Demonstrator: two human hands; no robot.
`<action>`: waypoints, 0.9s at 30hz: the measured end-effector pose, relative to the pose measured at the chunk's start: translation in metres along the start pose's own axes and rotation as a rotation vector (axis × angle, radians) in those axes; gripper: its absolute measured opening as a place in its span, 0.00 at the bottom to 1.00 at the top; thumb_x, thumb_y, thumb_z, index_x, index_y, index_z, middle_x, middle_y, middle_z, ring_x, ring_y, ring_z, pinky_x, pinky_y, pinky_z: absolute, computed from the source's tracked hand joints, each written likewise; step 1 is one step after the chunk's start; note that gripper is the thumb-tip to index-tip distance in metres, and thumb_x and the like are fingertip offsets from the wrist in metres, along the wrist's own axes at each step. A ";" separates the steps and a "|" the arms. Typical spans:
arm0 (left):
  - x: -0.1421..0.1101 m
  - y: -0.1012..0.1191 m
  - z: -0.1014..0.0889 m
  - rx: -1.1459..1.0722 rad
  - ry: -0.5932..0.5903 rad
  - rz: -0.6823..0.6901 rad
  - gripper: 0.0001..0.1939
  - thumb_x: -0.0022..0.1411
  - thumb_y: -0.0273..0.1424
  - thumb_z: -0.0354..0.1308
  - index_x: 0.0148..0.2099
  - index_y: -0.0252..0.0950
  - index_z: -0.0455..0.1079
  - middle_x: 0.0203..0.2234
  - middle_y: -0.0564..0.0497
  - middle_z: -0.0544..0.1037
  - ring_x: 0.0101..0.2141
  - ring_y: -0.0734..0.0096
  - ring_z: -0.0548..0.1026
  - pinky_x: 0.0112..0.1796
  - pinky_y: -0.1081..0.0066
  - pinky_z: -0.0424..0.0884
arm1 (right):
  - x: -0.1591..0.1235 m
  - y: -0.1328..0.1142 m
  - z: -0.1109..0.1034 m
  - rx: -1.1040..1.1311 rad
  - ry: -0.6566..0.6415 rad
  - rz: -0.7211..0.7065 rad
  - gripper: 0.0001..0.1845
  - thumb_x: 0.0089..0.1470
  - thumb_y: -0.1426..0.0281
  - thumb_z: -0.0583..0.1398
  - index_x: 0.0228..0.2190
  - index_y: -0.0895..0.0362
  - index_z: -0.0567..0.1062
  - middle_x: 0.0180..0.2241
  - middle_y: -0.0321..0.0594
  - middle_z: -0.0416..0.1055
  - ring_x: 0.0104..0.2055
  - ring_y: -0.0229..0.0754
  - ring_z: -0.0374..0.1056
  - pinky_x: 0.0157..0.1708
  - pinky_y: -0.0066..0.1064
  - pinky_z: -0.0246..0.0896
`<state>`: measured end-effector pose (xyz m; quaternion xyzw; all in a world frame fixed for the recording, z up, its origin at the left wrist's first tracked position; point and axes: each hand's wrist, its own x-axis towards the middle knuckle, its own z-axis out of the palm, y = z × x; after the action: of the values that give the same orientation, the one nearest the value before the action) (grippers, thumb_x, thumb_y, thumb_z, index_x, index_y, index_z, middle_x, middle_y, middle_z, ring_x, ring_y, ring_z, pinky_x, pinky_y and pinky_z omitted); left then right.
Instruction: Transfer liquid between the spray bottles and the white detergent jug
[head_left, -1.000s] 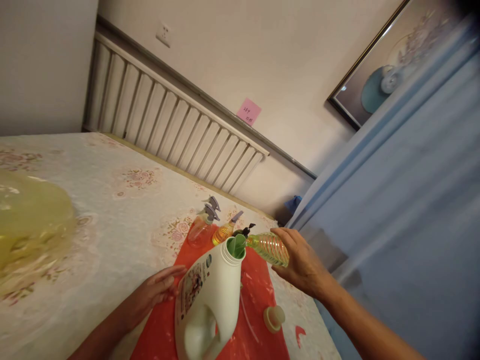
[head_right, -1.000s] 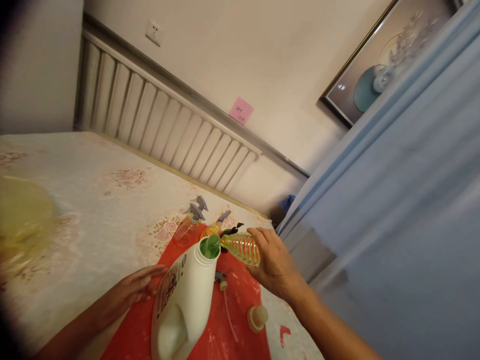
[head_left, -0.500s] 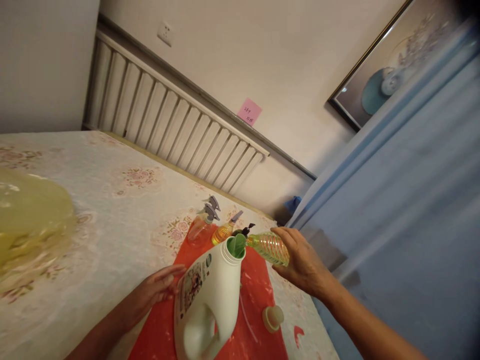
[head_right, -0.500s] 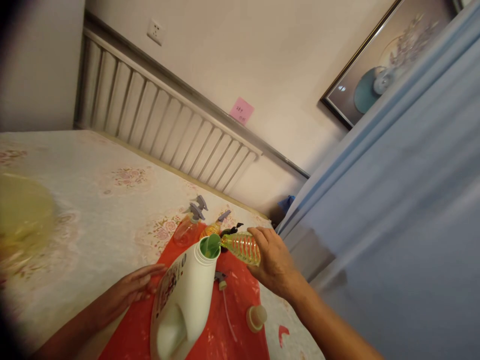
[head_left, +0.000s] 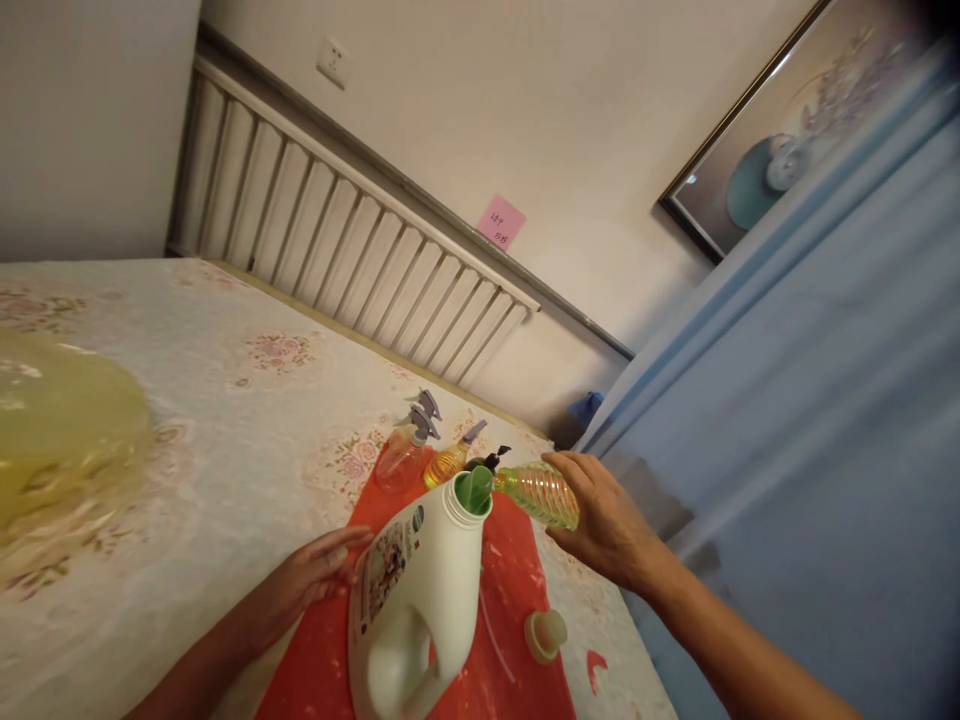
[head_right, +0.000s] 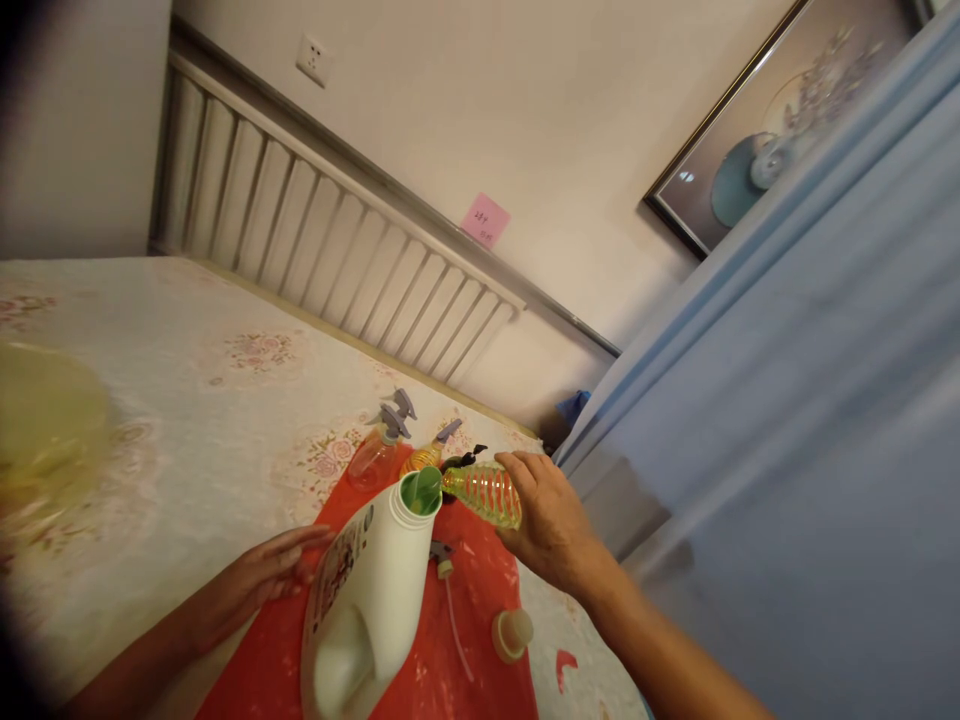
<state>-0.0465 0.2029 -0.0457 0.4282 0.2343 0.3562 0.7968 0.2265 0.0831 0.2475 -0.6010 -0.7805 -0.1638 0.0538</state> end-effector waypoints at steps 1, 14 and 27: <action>0.000 0.001 0.001 0.002 0.002 0.002 0.23 0.55 0.44 0.61 0.53 0.43 0.71 0.53 0.47 0.73 0.39 0.63 0.74 0.43 0.65 0.69 | 0.000 0.000 0.000 0.001 0.000 -0.005 0.38 0.41 0.76 0.63 0.56 0.56 0.61 0.51 0.48 0.64 0.52 0.52 0.61 0.53 0.45 0.59; 0.000 0.001 -0.001 0.049 -0.006 0.006 0.25 0.57 0.45 0.58 0.55 0.43 0.69 0.56 0.47 0.71 0.41 0.61 0.74 0.43 0.64 0.69 | 0.002 -0.002 -0.003 -0.013 0.004 -0.040 0.38 0.42 0.76 0.62 0.56 0.55 0.60 0.52 0.48 0.64 0.51 0.52 0.61 0.52 0.47 0.59; -0.002 0.000 -0.001 0.048 -0.024 0.018 0.23 0.58 0.44 0.58 0.54 0.44 0.69 0.55 0.48 0.72 0.40 0.64 0.73 0.43 0.65 0.69 | 0.006 -0.005 -0.006 -0.047 -0.030 -0.035 0.37 0.42 0.76 0.62 0.55 0.56 0.61 0.51 0.49 0.64 0.51 0.52 0.60 0.52 0.47 0.59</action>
<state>-0.0484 0.2023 -0.0460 0.4533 0.2295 0.3526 0.7858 0.2199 0.0852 0.2542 -0.5908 -0.7875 -0.1738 0.0250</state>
